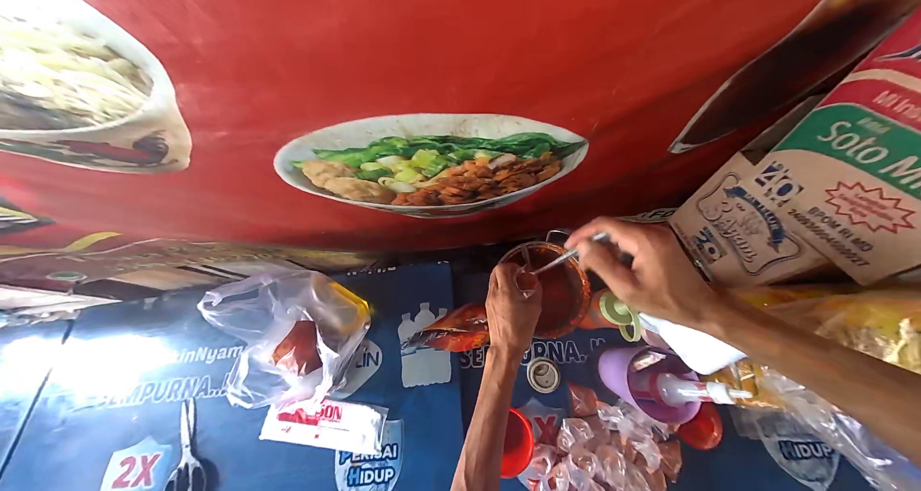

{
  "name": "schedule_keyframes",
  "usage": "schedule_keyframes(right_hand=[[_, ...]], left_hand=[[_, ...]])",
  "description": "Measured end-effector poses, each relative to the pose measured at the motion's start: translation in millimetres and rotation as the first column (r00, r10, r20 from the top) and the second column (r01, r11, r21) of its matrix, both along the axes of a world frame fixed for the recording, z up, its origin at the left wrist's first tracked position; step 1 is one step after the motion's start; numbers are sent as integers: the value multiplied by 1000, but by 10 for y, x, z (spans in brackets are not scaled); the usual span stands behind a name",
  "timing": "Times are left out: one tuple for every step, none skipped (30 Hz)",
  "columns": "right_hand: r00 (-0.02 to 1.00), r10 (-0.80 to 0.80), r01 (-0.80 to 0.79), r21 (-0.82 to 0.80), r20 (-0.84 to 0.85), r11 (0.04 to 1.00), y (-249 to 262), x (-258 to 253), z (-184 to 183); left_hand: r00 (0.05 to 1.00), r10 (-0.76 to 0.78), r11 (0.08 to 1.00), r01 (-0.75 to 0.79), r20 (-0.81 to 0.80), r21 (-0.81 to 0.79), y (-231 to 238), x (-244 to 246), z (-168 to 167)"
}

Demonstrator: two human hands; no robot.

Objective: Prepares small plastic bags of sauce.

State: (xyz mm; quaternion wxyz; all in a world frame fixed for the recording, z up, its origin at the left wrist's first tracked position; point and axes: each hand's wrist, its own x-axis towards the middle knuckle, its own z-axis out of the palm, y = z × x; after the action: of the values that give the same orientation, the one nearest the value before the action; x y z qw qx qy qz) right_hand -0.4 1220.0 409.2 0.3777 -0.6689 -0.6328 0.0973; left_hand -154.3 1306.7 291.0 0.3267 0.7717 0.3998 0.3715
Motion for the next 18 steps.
schedule_keyframes(right_hand=[[988, 108, -116, 63, 110, 991, -41, -13, -20], [954, 209, -239, 121, 216, 963, -71, -21, -43], [907, 282, -341, 154, 313, 927, -98, -21, -52], [865, 325, -412, 170, 382, 895, -122, -15, -57], [832, 348, -456, 176, 431, 873, -145, -8, -64], [808, 362, -486, 179, 466, 855, -164, -3, -75], [797, 365, -500, 186, 481, 846, -177, 3, -86], [801, 364, -501, 199, 476, 842, -186, 7, -91], [806, 363, -499, 206, 467, 842, -191, 8, -93], [808, 363, -500, 214, 464, 839, -194, 3, -101], [815, 357, -495, 228, 456, 838, -195, -4, -109], [831, 348, -481, 246, 435, 841, -194, -11, -107], [845, 343, -469, 258, 410, 845, -189, -16, -99], [858, 340, -455, 264, 384, 851, -188, -27, -101], [883, 321, -418, 265, 343, 869, -195, -45, -105], [925, 264, -336, 264, 273, 904, -208, -66, -97], [970, 174, -213, 248, 170, 945, -214, -83, -62], [996, 67, -76, 198, 51, 977, -205, -89, -12]], left_hand=[[999, -5, 1000, 5, 32, 0, 6, -11, -13], [998, -10, 1000, 10, 59, 3, 12, -26, -26], [997, -14, 1000, 13, 78, 2, 13, -40, -34], [995, -14, 1000, 14, 94, -4, 12, -50, -41], [994, -13, 1000, 15, 106, -11, 12, -59, -50], [993, -15, 1000, 17, 119, -21, 13, -72, -54], [991, -16, 999, 20, 132, -30, 16, -84, -57], [989, -18, 999, 23, 146, -36, 17, -94, -61], [987, -18, 999, 25, 161, -40, 17, -104, -64], [984, -21, 999, 29, 175, -45, 17, -115, -68], [982, -27, 998, 37, 186, -49, 17, -130, -69], [980, -30, 998, 40, 196, -45, 20, -141, -67], [978, -33, 998, 42, 205, -40, 21, -150, -63], [977, -37, 998, 46, 210, -39, 19, -165, -61], [977, -40, 998, 50, 211, -44, 17, -184, -54], [978, -38, 997, 49, 207, -51, 19, -202, -40], [979, -29, 997, 42, 201, -59, 20, -216, -23], [980, -22, 997, 37, 197, -74, 18, -234, -13]])
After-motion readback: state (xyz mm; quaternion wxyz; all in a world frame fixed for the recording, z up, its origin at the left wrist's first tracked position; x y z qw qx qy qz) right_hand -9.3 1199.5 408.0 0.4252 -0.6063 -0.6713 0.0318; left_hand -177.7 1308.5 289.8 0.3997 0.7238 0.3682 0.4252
